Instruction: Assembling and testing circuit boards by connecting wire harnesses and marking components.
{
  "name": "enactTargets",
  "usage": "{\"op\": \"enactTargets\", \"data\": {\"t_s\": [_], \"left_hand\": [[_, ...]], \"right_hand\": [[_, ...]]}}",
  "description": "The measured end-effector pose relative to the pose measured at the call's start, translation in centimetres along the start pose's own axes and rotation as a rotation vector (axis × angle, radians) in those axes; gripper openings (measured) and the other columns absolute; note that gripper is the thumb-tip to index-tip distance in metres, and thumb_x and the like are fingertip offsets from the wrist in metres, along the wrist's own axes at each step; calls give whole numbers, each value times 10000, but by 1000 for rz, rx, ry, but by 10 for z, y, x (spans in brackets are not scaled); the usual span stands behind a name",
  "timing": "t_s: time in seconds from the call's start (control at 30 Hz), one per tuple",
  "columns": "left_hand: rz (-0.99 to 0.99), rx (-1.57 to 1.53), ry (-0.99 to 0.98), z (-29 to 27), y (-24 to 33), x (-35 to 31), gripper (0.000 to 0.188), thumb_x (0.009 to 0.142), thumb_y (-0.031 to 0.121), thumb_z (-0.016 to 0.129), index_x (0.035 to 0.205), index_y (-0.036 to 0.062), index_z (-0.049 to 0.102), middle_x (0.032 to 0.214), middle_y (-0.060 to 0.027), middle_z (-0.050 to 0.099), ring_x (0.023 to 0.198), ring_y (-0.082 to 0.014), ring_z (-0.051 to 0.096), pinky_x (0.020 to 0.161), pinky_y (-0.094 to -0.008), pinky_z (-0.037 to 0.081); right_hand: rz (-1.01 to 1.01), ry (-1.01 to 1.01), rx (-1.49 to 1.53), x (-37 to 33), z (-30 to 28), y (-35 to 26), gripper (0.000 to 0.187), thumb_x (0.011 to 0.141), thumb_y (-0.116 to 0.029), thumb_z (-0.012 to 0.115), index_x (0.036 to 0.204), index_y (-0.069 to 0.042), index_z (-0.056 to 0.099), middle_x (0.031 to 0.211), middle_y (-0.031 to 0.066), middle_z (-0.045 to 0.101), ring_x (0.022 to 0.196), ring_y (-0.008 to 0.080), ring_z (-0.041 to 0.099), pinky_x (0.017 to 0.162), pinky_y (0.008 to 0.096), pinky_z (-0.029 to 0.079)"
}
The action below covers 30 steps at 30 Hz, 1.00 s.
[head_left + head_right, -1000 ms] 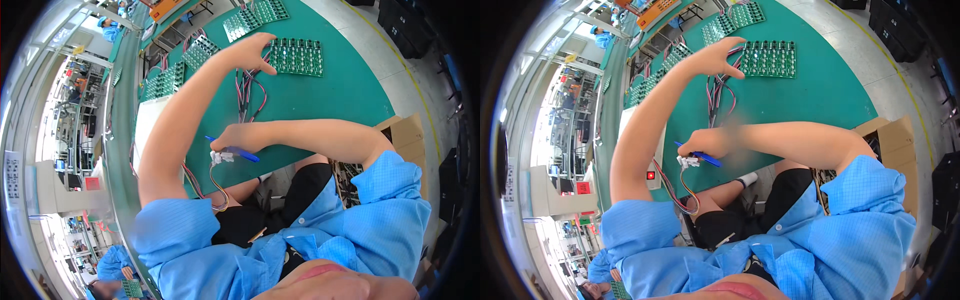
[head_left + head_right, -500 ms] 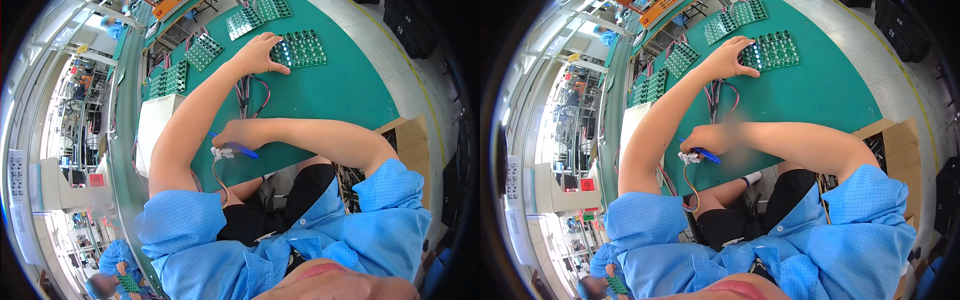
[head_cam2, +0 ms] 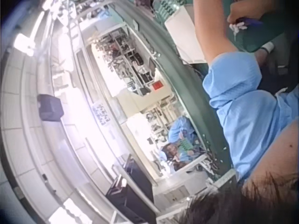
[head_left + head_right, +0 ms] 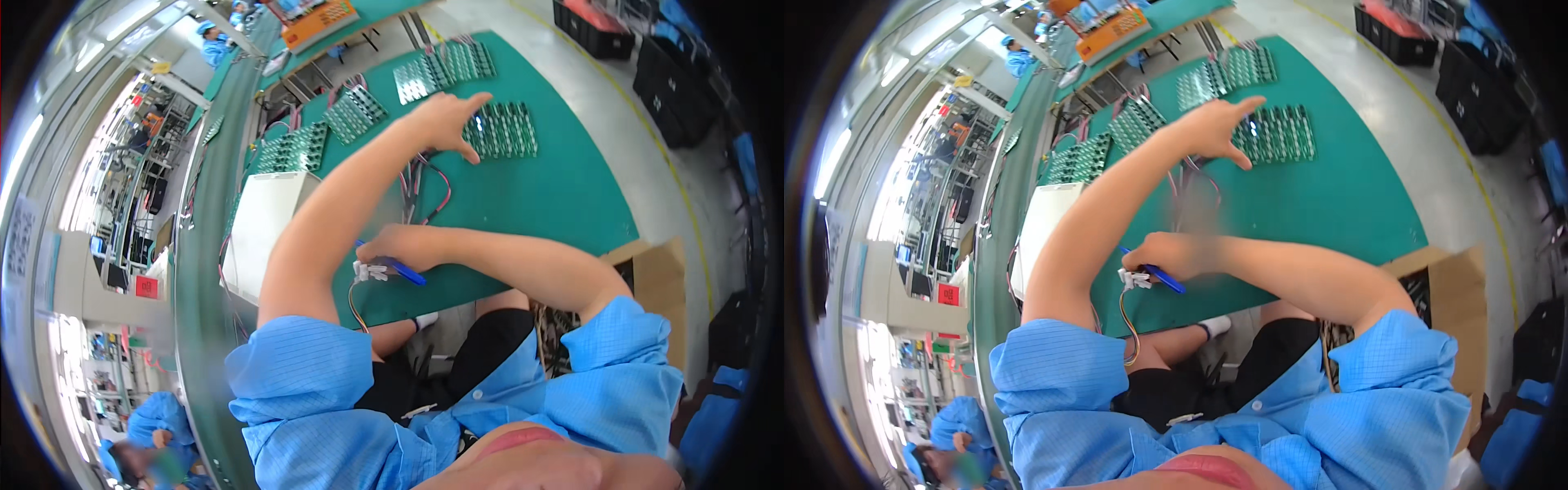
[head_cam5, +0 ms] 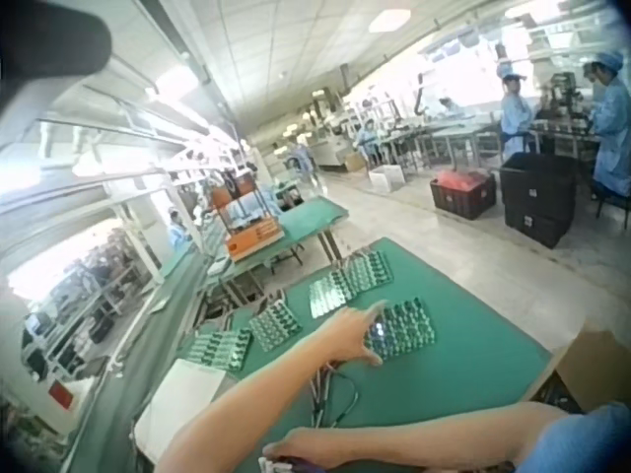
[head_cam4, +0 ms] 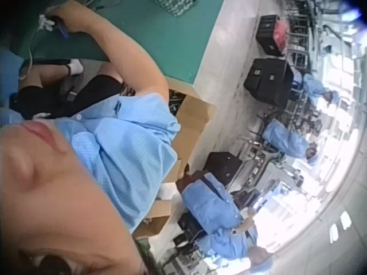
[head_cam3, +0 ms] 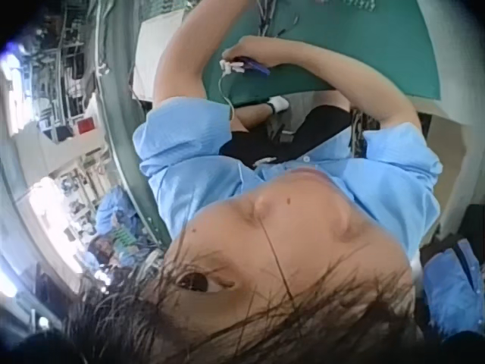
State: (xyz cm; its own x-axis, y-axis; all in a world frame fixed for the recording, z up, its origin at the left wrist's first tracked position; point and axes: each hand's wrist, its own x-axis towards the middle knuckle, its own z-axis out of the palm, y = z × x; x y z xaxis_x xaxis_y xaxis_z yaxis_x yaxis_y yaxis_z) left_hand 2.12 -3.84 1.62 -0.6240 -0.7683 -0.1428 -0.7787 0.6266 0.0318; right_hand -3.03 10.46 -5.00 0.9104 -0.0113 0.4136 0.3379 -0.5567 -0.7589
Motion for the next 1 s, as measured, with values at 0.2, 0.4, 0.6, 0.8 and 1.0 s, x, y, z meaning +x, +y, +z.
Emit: {"op": "enactTargets", "data": {"t_s": [0.2, 0.4, 0.6, 0.8, 1.0], "left_hand": [[-31, 22, 336, -2, 19, -41, 839, 782, 495, 707, 1416, 59, 372, 1229, -247, 579, 1171, -376, 543, 979, -452, 434], [-592, -577, 564, -20, -4, -219, 511, 829, 418, 674, 1098, -16, 654, 1032, -186, 680, 918, -295, 658, 811, -398, 508], [-601, -1373, 438, 87, 54, -288, 374, 926, 338, 606, 928, -29, 681, 852, -118, 703, 759, -188, 687, 680, -321, 558], [-595, -2075, 597, 120, 62, -272, 191, 816, 161, 743, 829, -21, 687, 674, -100, 615, 504, -168, 540, 464, -304, 438], [-652, -1654, 796, 115, 65, -282, 197, 748, 135, 790, 671, -8, 678, 544, -25, 508, 425, -120, 403, 409, -282, 334]], "right_hand": [[46, 77, -103, -1, -6, -6, 213, 675, 3, 598, 875, 10, 527, 711, 170, 551, 618, 317, 527, 593, 366, 414], [171, 243, -167, -5, -8, -8, 152, 752, -44, 606, 902, -40, 584, 775, 131, 596, 697, 207, 575, 641, 338, 453], [618, 582, 345, -14, 4, 25, 295, 967, -300, 502, 908, -64, 668, 740, -35, 561, 636, 54, 460, 542, 234, 333], [341, 263, -336, -33, -13, 64, 285, 984, -64, 411, 1189, 7, 595, 1021, 88, 646, 850, 160, 603, 759, 266, 483], [258, 576, 294, -42, -33, 91, 382, 1032, -212, 384, 1165, 89, 577, 1136, 148, 624, 974, 199, 617, 897, 291, 472]]}}
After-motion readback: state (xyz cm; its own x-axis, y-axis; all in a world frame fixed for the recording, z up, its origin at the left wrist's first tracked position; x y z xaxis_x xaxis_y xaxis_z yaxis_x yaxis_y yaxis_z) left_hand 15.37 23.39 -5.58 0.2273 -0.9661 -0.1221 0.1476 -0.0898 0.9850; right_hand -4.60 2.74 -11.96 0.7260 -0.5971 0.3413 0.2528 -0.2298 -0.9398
